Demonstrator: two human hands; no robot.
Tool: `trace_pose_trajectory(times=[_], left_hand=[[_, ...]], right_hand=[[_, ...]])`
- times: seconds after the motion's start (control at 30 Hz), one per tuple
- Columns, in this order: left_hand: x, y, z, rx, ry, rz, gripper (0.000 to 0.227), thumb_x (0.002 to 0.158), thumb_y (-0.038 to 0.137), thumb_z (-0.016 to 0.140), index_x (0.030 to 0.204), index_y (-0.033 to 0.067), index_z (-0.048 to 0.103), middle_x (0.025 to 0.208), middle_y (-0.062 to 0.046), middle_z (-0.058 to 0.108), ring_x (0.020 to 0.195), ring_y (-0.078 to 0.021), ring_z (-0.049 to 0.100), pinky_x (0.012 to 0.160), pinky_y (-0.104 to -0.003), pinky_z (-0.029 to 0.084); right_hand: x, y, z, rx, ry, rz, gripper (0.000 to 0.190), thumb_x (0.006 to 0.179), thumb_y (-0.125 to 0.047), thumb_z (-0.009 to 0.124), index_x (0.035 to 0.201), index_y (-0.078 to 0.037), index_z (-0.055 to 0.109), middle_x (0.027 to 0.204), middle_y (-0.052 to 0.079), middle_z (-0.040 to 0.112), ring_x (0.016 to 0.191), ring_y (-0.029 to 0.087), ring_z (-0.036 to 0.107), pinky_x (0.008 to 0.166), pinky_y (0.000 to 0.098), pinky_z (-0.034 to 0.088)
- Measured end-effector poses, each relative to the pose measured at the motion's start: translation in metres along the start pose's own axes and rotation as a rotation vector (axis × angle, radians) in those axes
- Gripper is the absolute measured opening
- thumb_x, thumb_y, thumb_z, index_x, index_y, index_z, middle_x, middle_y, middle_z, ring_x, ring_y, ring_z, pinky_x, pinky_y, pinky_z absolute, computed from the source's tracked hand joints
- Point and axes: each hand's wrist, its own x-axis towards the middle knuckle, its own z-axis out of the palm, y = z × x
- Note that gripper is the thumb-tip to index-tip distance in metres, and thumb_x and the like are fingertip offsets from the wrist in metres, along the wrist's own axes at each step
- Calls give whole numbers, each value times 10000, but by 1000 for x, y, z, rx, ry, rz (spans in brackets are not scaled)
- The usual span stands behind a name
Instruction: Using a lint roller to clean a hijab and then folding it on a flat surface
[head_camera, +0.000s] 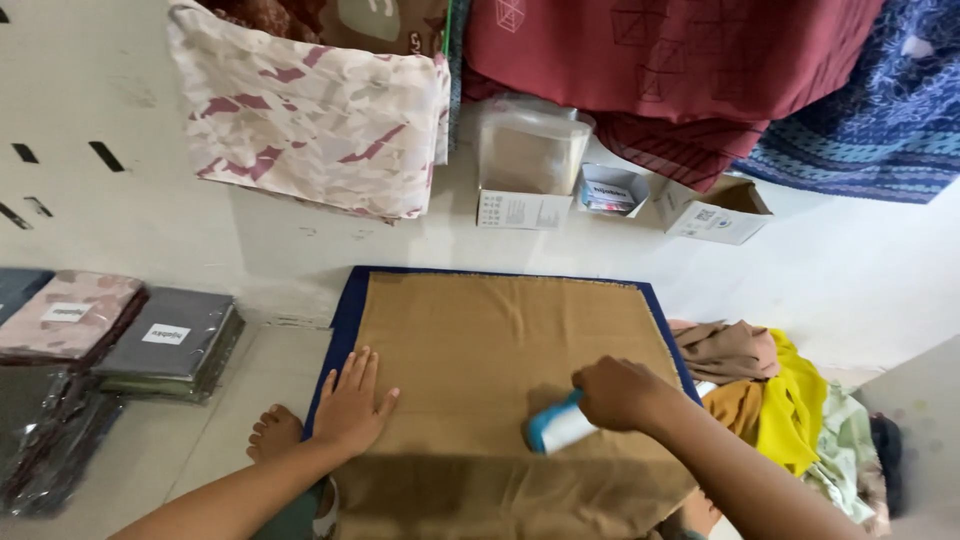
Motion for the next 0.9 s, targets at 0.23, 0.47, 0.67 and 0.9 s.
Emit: trace_pose_trajectory(times=[0.23,0.47,0.67,0.9], left_hand=[[-1,0,-1,27,30,6,822,1026,633,278,1650,137,80,1746,-4,29,1604,-198,12,1275,-462,71],[-1,-3,0,6,18,19,817,1025,634,254,1651,144,65,1749,12,12,1607,-177,-11,1277,-440,56],[-2,-3,-1,-4,25,14,808,1025,625,253,1649,147,68,1750,12,11,1608,-171,-15,1279,-438,38],[1,-7,3,-2,66,38,806,1021,619,302,1644,139,123,1742,-15,71,1604,-206,47,1270,-476,96]], right_hand=[[112,-11,-10,124,316,39,249,995,-133,460,1206,-118,592,1039,104,707,912,313,716,756,436,602],[210,-26,-32,177,461,144,442,968,-89,387,1408,-60,427,1156,194,663,1011,409,676,730,495,583],[184,-22,-44,193,396,115,370,975,-85,412,1334,-58,500,1130,155,660,970,371,687,707,466,583],[81,1,-25,51,147,10,321,937,-99,386,1110,-54,652,1091,160,670,873,307,673,684,393,521]])
